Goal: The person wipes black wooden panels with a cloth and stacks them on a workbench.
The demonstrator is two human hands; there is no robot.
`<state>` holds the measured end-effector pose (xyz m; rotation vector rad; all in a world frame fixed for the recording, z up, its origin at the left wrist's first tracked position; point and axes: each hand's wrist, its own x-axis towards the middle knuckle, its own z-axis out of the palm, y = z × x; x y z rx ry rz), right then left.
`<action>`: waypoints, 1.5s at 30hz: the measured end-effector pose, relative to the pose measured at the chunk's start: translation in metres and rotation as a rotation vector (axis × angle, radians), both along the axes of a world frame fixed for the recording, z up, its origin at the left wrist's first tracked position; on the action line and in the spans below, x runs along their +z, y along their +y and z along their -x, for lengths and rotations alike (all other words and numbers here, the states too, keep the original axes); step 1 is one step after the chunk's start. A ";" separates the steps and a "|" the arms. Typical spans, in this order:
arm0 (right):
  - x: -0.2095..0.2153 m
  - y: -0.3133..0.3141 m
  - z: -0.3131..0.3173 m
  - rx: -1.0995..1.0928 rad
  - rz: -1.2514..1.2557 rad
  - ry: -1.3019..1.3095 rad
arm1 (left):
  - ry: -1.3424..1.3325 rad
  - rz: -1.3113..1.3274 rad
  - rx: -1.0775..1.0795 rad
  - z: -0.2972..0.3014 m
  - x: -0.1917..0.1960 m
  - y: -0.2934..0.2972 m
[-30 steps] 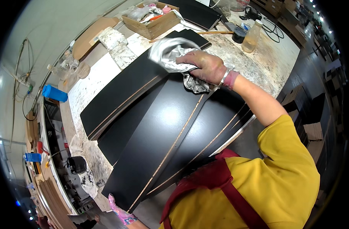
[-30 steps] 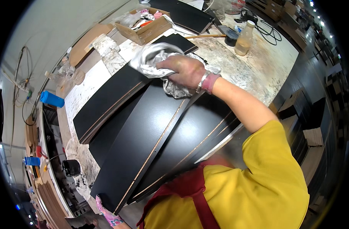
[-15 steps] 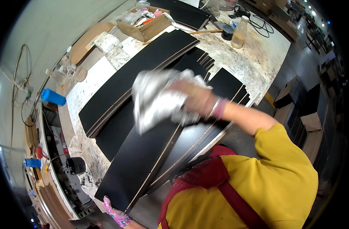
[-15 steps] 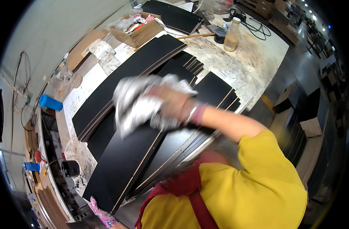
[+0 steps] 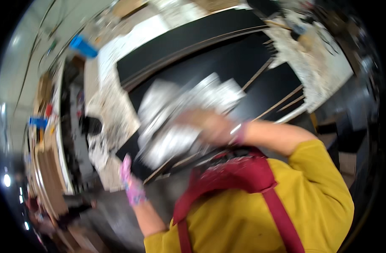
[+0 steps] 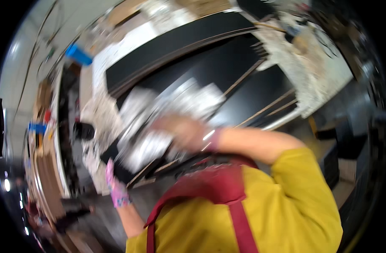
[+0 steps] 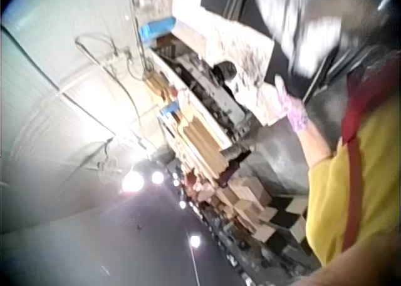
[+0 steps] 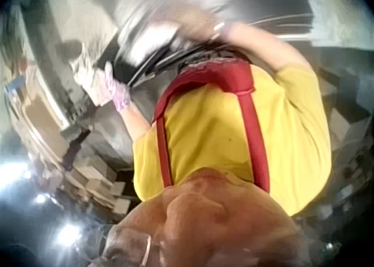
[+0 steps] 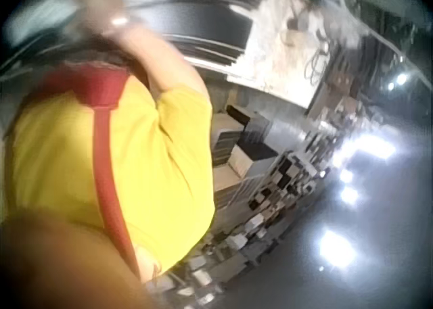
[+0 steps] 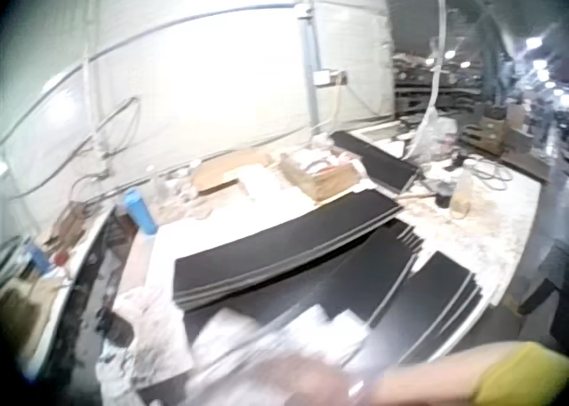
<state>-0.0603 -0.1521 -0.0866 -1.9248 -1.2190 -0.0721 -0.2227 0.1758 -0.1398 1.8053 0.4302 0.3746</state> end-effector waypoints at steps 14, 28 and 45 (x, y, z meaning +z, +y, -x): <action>0.005 0.146 0.057 0.344 0.044 -0.094 | -0.490 1.459 -0.293 -0.029 0.011 -0.029; -0.008 0.037 0.012 -0.030 0.225 -0.103 | 0.156 0.886 0.053 -0.021 0.000 -0.024; -0.016 -0.385 -0.173 -0.876 0.513 0.368 | 0.139 -0.199 -0.330 -0.024 0.069 0.010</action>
